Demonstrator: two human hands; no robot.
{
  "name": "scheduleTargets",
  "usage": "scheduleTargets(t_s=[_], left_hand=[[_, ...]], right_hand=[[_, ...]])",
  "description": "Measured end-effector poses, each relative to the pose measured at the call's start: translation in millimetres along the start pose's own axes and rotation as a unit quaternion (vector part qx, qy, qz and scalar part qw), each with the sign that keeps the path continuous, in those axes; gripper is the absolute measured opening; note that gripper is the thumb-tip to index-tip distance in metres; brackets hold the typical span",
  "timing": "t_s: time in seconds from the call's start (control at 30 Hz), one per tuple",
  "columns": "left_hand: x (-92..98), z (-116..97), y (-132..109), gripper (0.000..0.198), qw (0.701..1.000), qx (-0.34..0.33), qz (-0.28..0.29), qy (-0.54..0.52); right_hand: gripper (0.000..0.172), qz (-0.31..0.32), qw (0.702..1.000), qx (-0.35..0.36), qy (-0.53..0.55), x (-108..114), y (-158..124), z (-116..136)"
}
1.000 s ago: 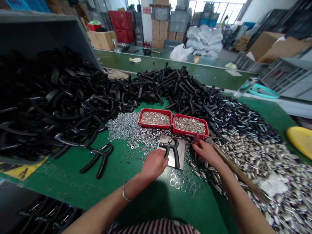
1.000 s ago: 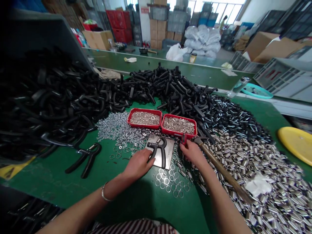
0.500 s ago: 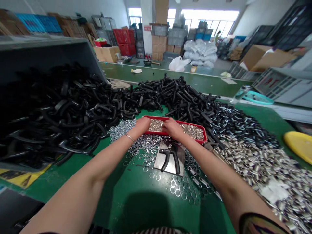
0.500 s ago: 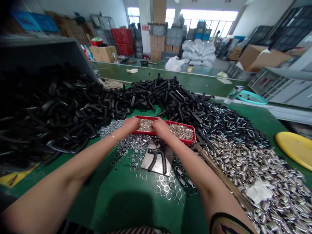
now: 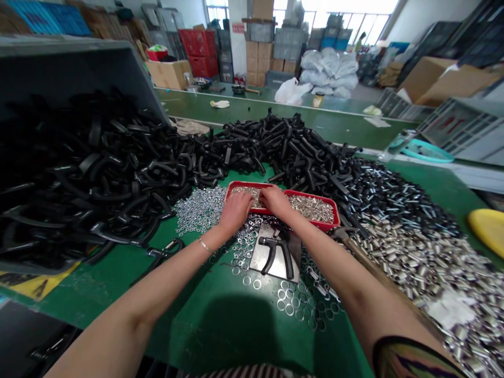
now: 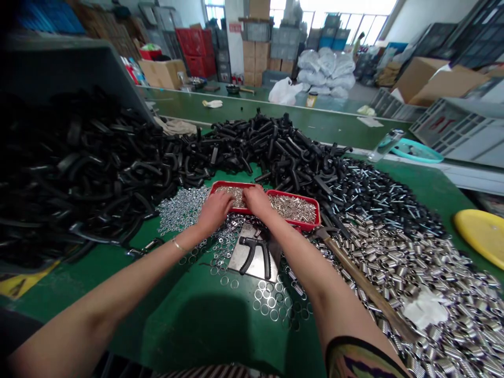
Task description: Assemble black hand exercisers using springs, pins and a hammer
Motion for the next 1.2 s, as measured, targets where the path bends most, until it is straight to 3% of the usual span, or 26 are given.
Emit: scheduleTargets(t_s=[0.1,0.2,0.3,0.43,0.57,0.7,0.8,0.93,1.03,1.2], left_hand=[[-12.0,-62,-27,0.022,0.991,-0.096,0.052,-0.078],[-22.6,-95,-43,0.02,0.986,-0.115,0.097,-0.065],[-26.1,-102,-42,0.022,0.987,-0.121,0.098,-0.039],[-26.8,-105,-36,0.023,0.986,-0.148,0.077,-0.003],[-27.5,-123,-38,0.018,0.971,-0.223,0.072,0.053],[-29.7,-140,-44,0.019,0.947,-0.299,0.077,0.087],[-31.3,-135,-47,0.019,0.954,-0.282,0.079,0.061],[-29.8,-107,-49,0.02,0.981,-0.165,0.066,-0.08],[-25.4,-87,-52,0.021,0.975,-0.096,0.044,-0.197],[-3.2,-46,-46,0.021,0.974,-0.036,-0.023,-0.221]], right_hand=[[0.011,-0.015,0.999,-0.013,0.044,4,3,-2],[0.008,-0.038,0.994,-0.03,0.096,18,-4,-5],[0.01,-0.062,0.985,-0.05,0.151,38,-35,-12],[0.015,-0.076,0.949,-0.093,0.29,55,-104,-36],[0.015,-0.053,0.943,-0.14,0.298,44,-161,-57],[0.013,-0.043,0.957,-0.11,0.264,30,-182,-53],[0.012,-0.048,0.966,-0.076,0.242,27,-184,-41],[0.015,-0.054,0.98,-0.023,0.19,25,-180,-24],[0.016,-0.057,0.99,0.011,0.131,19,-176,-16],[0.022,-0.051,0.998,0.033,0.03,11,-175,-10]])
Point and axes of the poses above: each hand's wrist, its own y-axis towards the middle knuckle, its own x-axis out of the back of the hand, z = x × y, the point moved 9 cm from there along y, towards the middle knuckle, and after that the axes turned 10 degrees about -x, right-handed, at the moved point
